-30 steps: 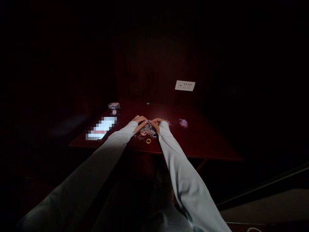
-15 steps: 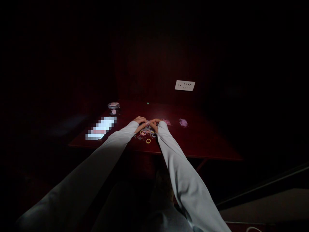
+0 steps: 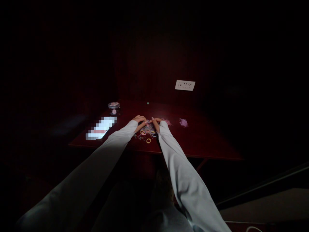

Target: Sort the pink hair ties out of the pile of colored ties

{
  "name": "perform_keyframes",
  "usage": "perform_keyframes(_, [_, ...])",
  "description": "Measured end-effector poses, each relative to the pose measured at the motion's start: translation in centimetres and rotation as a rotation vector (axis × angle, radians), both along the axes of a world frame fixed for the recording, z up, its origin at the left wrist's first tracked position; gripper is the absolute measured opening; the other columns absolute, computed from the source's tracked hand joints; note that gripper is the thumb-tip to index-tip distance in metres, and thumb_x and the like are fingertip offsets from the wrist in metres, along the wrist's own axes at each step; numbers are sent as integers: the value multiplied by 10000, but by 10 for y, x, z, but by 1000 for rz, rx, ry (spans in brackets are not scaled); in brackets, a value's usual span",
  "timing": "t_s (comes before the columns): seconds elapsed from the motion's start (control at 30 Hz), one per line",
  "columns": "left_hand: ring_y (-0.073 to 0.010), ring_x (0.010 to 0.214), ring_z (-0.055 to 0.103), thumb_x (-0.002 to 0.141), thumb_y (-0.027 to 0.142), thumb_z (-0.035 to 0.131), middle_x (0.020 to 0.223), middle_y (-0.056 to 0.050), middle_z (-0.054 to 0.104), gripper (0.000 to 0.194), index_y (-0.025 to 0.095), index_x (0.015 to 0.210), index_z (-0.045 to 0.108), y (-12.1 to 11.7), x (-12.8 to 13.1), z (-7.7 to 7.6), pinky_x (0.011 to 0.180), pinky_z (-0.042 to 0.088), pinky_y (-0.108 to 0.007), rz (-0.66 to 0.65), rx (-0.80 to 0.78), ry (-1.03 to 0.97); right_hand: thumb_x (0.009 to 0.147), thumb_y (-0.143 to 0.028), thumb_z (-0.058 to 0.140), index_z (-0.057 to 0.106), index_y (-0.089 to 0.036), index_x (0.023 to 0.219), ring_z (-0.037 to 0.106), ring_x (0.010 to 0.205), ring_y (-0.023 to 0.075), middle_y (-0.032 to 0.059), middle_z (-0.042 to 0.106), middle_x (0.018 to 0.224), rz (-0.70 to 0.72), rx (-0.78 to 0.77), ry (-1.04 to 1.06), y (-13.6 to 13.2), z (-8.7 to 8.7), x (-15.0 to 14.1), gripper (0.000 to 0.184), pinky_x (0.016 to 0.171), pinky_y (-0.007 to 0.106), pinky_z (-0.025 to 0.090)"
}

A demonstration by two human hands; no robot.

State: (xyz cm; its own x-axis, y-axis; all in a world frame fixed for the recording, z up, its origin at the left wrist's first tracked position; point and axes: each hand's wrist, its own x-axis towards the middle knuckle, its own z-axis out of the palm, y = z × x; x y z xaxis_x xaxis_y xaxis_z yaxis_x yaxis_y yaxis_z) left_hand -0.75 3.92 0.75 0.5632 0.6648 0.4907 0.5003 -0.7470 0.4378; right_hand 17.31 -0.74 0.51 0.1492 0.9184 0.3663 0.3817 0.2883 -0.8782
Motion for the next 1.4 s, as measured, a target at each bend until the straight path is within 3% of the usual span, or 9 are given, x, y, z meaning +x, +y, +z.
perform_keyframes(0.1, [-209, 940, 571, 1047, 319, 524, 951, -41, 710, 297, 219, 836, 707, 0, 1, 1, 927, 472, -342, 28, 1, 1, 742, -896, 556, 663, -217, 671, 582, 676, 181, 45, 665, 704, -21, 10, -1, -1, 2, -1, 691, 629, 303, 436])
perform_keyframes(0.27, [-213, 957, 581, 1042, 299, 526, 949, -37, 703, 261, 227, 875, 713, -1, -2, 1, 924, 473, -339, 26, 9, -3, 641, -878, 659, 651, -229, 639, 491, 641, 165, 3, 541, 629, -11, 37, -102, -2, 4, 1, 649, 618, 308, 383])
perform_keyframes(0.63, [-230, 980, 596, 1031, 317, 510, 973, -46, 712, 267, 247, 899, 732, -2, -3, 1, 959, 486, -374, 39, 13, 8, 761, -769, 688, 733, -238, 750, 580, 782, 209, 27, 620, 746, -63, 110, -179, -1, 6, 4, 534, 800, 352, 451])
perform_keyframes(0.9, [-214, 987, 596, 1050, 361, 503, 1026, -47, 727, 297, 227, 908, 726, -3, -4, 0, 984, 470, -350, 40, 24, -5, 899, -646, 638, 725, -245, 711, 562, 809, 216, 30, 631, 750, -115, 167, -364, -7, 9, 4, 451, 900, 372, 411])
perform_keyframes(1.07, [-217, 995, 599, 1047, 327, 496, 1031, -47, 727, 290, 226, 908, 729, -3, -4, 1, 975, 471, -355, 33, 35, -9, 939, -541, 643, 769, -255, 813, 569, 874, 226, 39, 683, 836, -156, 149, -448, -9, 8, 4, 337, 927, 381, 376])
perform_keyframes(1.23, [-222, 1022, 604, 1042, 335, 515, 1049, -42, 736, 268, 233, 912, 726, -7, -4, 4, 981, 467, -356, 58, 14, 2, 953, -597, 621, 757, -248, 754, 556, 888, 231, 42, 686, 816, -149, 144, -499, -8, 6, 1, 424, 917, 384, 340])
perform_keyframes(1.4, [-224, 1034, 604, 1050, 288, 500, 1076, -31, 744, 262, 232, 919, 721, -12, -6, 7, 984, 446, -363, 81, 6, 0, 987, -603, 575, 756, -247, 771, 539, 884, 226, 44, 684, 835, -285, 148, -535, -9, 8, 16, 454, 886, 371, 314])
